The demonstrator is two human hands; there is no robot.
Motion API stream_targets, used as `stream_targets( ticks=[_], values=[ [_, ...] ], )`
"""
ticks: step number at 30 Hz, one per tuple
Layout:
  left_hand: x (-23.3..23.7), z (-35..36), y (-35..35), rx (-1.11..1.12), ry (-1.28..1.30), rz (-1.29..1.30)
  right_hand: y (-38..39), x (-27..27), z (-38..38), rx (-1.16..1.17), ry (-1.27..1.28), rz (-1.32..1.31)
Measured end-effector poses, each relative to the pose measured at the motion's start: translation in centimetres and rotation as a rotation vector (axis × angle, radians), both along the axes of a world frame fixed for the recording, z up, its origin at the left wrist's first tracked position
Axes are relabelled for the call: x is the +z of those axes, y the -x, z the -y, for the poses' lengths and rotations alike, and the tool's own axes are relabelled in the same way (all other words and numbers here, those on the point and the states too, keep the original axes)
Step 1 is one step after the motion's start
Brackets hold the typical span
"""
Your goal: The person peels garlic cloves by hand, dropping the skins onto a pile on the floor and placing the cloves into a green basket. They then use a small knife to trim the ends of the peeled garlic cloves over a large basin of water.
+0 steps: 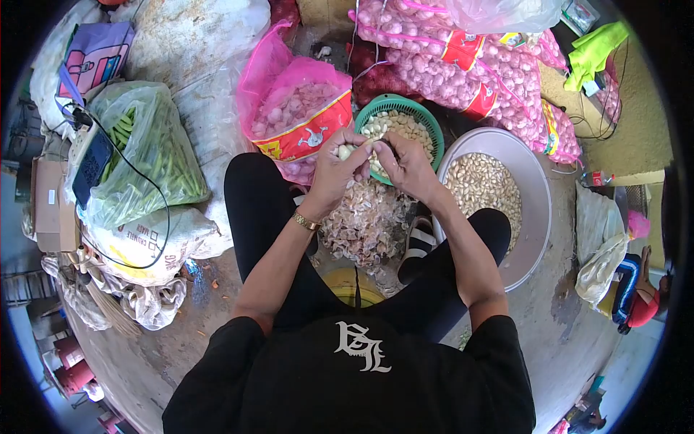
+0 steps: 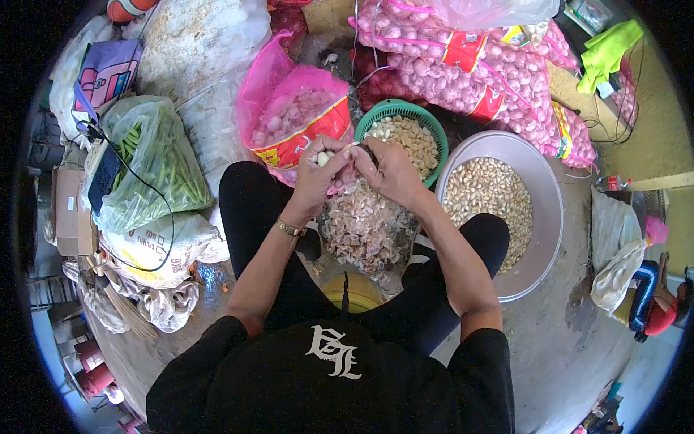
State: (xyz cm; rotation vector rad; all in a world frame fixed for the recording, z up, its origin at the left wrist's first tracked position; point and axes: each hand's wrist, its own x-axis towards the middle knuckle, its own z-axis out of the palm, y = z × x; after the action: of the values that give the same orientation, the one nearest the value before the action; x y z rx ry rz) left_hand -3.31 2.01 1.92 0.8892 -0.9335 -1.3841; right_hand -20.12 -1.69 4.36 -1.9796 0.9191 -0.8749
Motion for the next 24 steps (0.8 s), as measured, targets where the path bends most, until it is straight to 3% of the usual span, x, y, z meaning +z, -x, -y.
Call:
stream_targets(
  ticks=[6, 9, 15, 24],
  values=[
    [2.8, -0.6, -0.4, -0.187, -0.128, -0.062, -1.0, 0.5, -0.4, 0.042, -0.097, 0.288],
    [2.4, -0.6, -0.4, -0.224, -0.102, -0.041, 0.0, -0.6, 0.0, 0.032, -0.123, 0.121],
    [1.4, -0.2, -0.2, -0.210, 0.009, -0.081, 0.1, 0.0, -0.4, 0.051, -0.087, 0.165],
    [0.8, -0.2, -1.3, -0.161, -0.105, -0.397, 0.7, 0.9, -1.0, 0.132, -0.121, 0.169]
  ],
)
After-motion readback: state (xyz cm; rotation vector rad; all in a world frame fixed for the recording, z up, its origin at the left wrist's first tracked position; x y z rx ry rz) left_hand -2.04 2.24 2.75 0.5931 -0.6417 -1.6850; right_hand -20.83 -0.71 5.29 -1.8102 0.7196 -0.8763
